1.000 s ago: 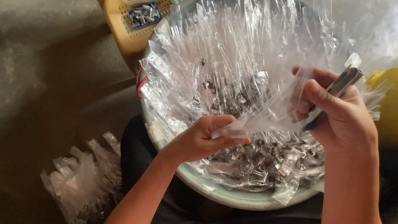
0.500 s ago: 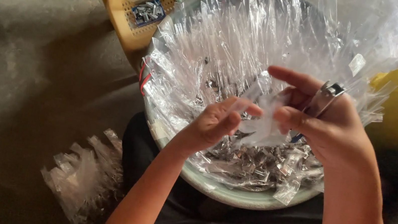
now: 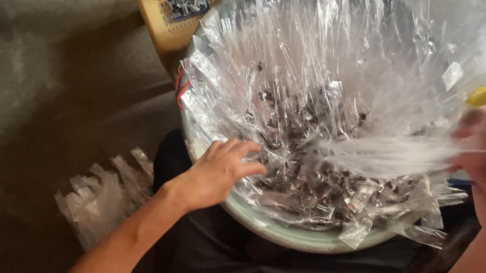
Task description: Stapling small plastic bags filled with metal parts to seal them for packaging.
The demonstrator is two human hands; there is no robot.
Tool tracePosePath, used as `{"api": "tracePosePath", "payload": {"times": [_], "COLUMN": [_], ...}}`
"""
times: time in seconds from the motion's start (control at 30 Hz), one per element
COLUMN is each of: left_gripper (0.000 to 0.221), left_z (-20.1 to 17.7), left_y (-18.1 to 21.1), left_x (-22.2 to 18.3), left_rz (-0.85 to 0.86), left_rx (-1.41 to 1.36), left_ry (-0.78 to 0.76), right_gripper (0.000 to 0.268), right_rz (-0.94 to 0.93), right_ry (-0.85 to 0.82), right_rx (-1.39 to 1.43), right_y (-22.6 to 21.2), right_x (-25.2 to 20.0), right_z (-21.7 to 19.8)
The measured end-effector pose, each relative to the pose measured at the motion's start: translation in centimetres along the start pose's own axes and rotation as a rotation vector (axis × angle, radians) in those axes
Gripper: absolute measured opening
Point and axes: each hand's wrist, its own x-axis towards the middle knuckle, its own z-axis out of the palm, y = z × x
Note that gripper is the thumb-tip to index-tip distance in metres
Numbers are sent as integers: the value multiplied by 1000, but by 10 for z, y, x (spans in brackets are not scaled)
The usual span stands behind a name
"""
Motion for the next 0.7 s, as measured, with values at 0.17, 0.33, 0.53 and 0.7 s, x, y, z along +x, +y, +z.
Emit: {"api": "tracePosePath", "payload": {"times": [0.17, 0.33, 0.53, 0.7], "left_gripper": [55, 34, 11, 14], "left_z": [39, 46, -31, -37], "left_y": [-10, -14, 31, 73], "left_x": [-3, 18, 52, 82], "left_rz": [69, -45, -81, -177], "left_rx": [158, 293, -633, -1053], "left_ry": [43, -94, 412, 808], "right_gripper": [12, 7, 14, 61], "right_rz": [15, -54, 52, 353], "right_ry": [20, -44, 193, 18], "right_rx": [-258, -349, -13, 78], "right_y": [-31, -41, -37, -43], "right_x": [-7, -7, -14, 12], "right_z": [25, 28, 55, 97]}}
